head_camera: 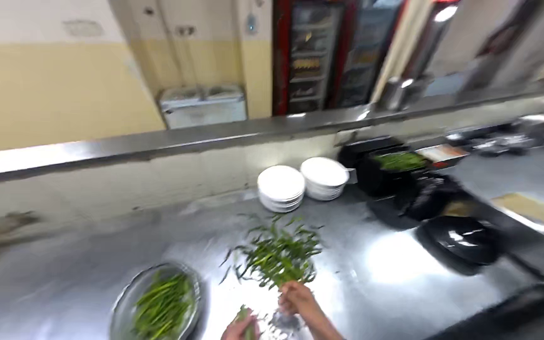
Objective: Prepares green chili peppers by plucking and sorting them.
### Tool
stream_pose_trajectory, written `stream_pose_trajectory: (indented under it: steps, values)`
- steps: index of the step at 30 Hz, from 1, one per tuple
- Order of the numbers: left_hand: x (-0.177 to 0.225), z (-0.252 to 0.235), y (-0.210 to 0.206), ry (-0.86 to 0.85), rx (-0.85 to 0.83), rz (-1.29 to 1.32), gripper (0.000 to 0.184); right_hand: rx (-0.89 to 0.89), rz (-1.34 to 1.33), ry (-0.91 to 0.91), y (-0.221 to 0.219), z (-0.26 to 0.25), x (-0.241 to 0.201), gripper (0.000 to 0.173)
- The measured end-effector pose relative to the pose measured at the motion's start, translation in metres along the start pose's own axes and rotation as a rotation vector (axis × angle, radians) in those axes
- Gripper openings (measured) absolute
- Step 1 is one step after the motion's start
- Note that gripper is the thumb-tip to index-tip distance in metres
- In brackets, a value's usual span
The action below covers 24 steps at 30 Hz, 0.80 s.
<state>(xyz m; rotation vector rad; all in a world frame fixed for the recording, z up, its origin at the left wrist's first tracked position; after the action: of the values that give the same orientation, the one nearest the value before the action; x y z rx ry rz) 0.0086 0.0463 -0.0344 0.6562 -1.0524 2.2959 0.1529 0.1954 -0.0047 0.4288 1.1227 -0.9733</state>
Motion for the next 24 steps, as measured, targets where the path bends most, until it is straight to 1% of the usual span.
stream_pose_trajectory:
  steps: [2,4,6,9,14,17,19,21,24]
  values:
    - [0.001,-0.008,-0.005,0.012,0.019,0.01,0.025,-0.138,0.011,-0.016,-0.021,0.01,0.009,0.025]
    - [0.001,-0.011,-0.012,0.011,-0.026,-0.004,0.026,-0.257,0.062,0.007,-0.036,0.018,0.017,0.025]
    - [-0.001,-0.01,-0.012,0.004,-0.082,-0.008,0.027,-0.302,0.14,0.01,-0.049,0.026,0.027,0.024]
    - [-0.003,-0.008,-0.009,0.003,-0.09,-0.017,0.025,-0.275,0.242,0.005,-0.057,0.029,0.034,0.024]
    - [-0.008,-0.003,-0.001,0.019,-0.049,-0.049,0.017,-0.211,0.437,0.007,-0.048,0.021,0.044,0.033]
    - [-0.009,-0.002,0.004,0.023,-0.029,-0.034,0.015,-0.187,0.469,-0.014,-0.043,0.017,0.046,0.034]
    - [-0.009,-0.003,0.008,0.033,-0.005,0.034,0.018,-0.158,0.423,-0.037,-0.035,0.015,0.046,0.032]
    - [-0.006,-0.003,0.011,0.053,0.032,0.19,0.017,-0.131,0.366,-0.045,-0.028,0.011,0.041,0.028]
    - [-0.004,-0.001,0.015,0.071,0.004,0.411,0.028,-0.191,0.34,-0.018,-0.037,0.011,0.032,0.026]
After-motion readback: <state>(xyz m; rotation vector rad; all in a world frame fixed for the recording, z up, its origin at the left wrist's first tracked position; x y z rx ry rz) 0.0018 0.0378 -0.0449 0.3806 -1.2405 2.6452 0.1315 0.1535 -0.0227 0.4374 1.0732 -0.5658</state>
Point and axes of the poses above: each hand's wrist, its own z-axis away from the middle knuckle, its own y-axis out of the back of the hand, x = y × z, the point moved 7 cm from there along -z, towards the middle knuckle, and after that the axes turned 3 degrees about -z, right-handed, at the moved point
